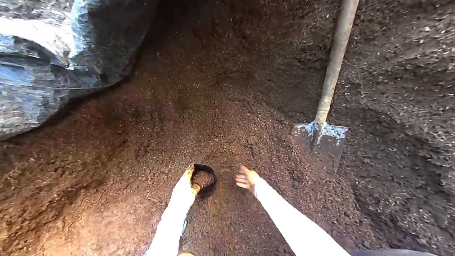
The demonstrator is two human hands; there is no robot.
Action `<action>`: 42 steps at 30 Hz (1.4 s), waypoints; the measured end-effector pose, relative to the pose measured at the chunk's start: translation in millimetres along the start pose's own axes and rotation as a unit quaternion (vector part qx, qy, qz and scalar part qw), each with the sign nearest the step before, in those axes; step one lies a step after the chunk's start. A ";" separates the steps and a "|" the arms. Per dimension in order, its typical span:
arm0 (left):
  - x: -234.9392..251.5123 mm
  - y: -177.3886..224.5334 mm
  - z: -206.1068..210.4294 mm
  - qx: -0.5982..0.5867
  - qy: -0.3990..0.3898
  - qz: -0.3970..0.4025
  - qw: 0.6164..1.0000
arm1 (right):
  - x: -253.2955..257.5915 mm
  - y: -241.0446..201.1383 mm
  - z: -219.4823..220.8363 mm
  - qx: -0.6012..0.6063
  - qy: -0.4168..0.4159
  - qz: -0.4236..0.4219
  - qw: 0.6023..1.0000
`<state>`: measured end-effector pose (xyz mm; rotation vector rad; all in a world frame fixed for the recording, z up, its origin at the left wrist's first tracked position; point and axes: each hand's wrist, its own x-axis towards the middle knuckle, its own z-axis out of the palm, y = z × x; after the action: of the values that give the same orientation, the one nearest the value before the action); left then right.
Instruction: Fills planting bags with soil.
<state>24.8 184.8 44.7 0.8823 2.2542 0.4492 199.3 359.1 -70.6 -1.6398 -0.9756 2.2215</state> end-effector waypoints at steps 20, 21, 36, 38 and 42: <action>33.7 12.0 5.0 -0.043 -0.072 0.027 0.996 | 123.6 -37.3 45.9 0.272 -0.084 -0.026 0.958; 34.1 12.1 2.0 -0.047 -0.072 0.025 0.996 | 109.2 -43.2 45.3 0.270 -0.117 -0.032 0.955; 22.2 8.2 4.5 -0.093 -0.048 -0.017 0.994 | -77.1 -39.2 103.2 -0.099 -0.158 -0.228 0.956; 19.2 3.8 3.1 -0.096 -0.036 0.012 0.995 | -82.7 -44.8 104.3 -0.251 -0.154 -0.286 0.912; 23.9 -9.9 4.5 -0.095 -0.025 0.021 0.995 | -76.7 -58.8 99.3 -0.600 -0.009 -0.313 0.736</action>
<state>10.1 194.7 25.3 0.8339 2.1096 0.6424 124.1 325.2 40.7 -1.1577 -2.7786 1.0442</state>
